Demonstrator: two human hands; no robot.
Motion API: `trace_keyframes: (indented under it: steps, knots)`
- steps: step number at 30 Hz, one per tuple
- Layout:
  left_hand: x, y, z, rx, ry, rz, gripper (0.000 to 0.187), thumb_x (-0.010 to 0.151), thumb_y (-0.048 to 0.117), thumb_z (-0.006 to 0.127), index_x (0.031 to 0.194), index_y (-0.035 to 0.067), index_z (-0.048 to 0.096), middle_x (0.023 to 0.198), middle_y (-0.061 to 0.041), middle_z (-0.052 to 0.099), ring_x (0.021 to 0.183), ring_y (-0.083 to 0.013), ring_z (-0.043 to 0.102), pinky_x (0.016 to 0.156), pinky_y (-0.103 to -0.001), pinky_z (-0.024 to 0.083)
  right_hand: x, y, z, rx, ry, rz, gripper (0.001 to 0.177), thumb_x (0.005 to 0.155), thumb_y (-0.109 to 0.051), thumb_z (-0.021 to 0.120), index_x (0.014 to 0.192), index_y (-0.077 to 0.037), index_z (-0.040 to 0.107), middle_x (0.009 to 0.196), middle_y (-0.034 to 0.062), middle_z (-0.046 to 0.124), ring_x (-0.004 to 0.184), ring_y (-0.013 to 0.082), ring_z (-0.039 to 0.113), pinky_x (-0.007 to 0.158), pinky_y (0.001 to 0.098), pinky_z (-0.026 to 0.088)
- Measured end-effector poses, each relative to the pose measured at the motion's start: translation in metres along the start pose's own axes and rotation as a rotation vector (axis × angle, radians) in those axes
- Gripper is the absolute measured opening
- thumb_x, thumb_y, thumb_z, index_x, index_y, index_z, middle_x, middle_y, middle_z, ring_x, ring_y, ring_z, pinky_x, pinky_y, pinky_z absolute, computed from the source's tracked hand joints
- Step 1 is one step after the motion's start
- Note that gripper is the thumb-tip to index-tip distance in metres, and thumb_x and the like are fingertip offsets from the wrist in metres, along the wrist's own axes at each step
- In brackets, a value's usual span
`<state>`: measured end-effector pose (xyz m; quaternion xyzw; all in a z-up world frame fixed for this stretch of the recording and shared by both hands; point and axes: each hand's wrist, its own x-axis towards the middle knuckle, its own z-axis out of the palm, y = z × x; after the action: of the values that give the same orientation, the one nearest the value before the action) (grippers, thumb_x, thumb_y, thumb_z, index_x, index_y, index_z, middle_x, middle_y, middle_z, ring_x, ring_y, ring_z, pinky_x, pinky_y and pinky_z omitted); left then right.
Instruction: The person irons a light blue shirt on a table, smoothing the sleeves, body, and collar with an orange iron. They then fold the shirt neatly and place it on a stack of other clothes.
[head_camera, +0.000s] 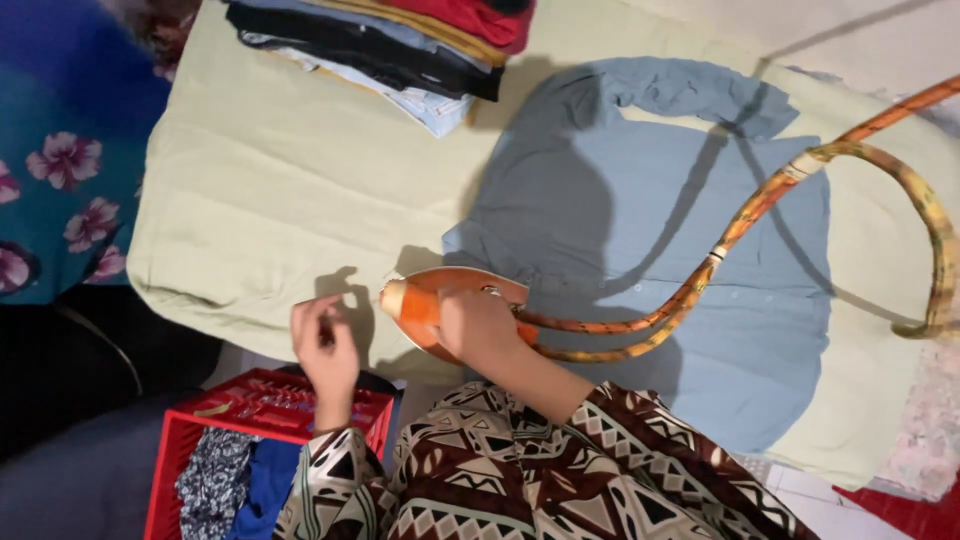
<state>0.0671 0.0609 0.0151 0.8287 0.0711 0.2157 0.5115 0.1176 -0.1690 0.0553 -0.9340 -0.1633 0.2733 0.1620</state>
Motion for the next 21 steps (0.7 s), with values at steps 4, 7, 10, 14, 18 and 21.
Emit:
trace_keyframes:
  steps: [4,7,10,14,18,21]
  knots:
    - [0.014,0.016,0.006,0.001,0.058,-0.04,0.024,0.099,-0.013,0.053,0.11,0.002,0.068,0.095,-0.011,0.054,0.082,-0.0257,0.054,0.072,-0.036,0.044,-0.057,-0.012,-0.09,-0.09,-0.161,0.58,0.056,0.1,-0.036,0.056,0.118,0.017,0.063,0.1,0.0203,0.074,0.107,0.0309,0.071,0.095,0.0193,0.05]
    - [0.011,0.024,0.019,-0.008,0.057,-0.061,0.023,0.099,-0.013,0.053,0.11,0.002,0.068,0.095,-0.011,0.053,0.08,-0.0233,0.052,0.068,-0.033,0.043,-0.104,0.11,-0.052,0.073,-0.04,0.427,0.064,0.085,-0.069,0.065,0.08,-0.006,0.078,0.075,0.0141,0.074,0.08,0.0354,0.077,0.064,0.043,0.061]
    - [0.003,0.033,0.047,-0.033,-0.014,-0.054,0.03,0.091,-0.016,0.054,0.107,0.004,0.07,0.092,-0.01,0.053,0.081,-0.0236,0.053,0.069,-0.033,0.044,-0.167,0.189,-0.062,0.076,0.062,0.658,0.061,0.079,-0.058,0.076,0.092,0.002,0.078,0.084,0.0255,0.075,0.09,0.0432,0.076,0.071,0.0523,0.061]
    - [-0.015,0.064,0.084,0.126,-0.183,-0.052,0.021,0.089,-0.01,0.06,0.102,0.003,0.069,0.092,-0.013,0.061,0.087,-0.0341,0.064,0.078,-0.042,0.051,-0.239,0.301,-0.071,0.097,0.29,0.865,0.055,0.089,-0.045,0.07,0.105,0.007,0.075,0.093,0.0337,0.074,0.1,0.0516,0.07,0.085,0.0602,0.055]
    - [-0.074,0.05,0.102,0.244,-0.131,-0.085,0.009,0.095,-0.006,0.063,0.102,-0.001,0.067,0.092,-0.023,0.064,0.091,-0.0438,0.065,0.084,-0.048,0.051,-0.332,0.463,-0.036,0.043,0.438,1.072,0.055,0.091,-0.049,0.069,0.099,0.005,0.077,0.088,0.0316,0.074,0.096,0.052,0.071,0.079,0.0609,0.055]
    - [-0.123,0.053,0.103,0.291,-0.165,-0.156,0.013,0.106,0.007,0.056,0.109,-0.002,0.064,0.103,-0.02,0.064,0.098,-0.0382,0.062,0.092,-0.045,0.048,-0.378,0.518,-0.065,0.145,0.419,1.265,0.067,0.093,-0.061,0.062,0.115,0.001,0.074,0.109,0.0335,0.073,0.11,0.0503,0.066,0.083,0.054,0.051]
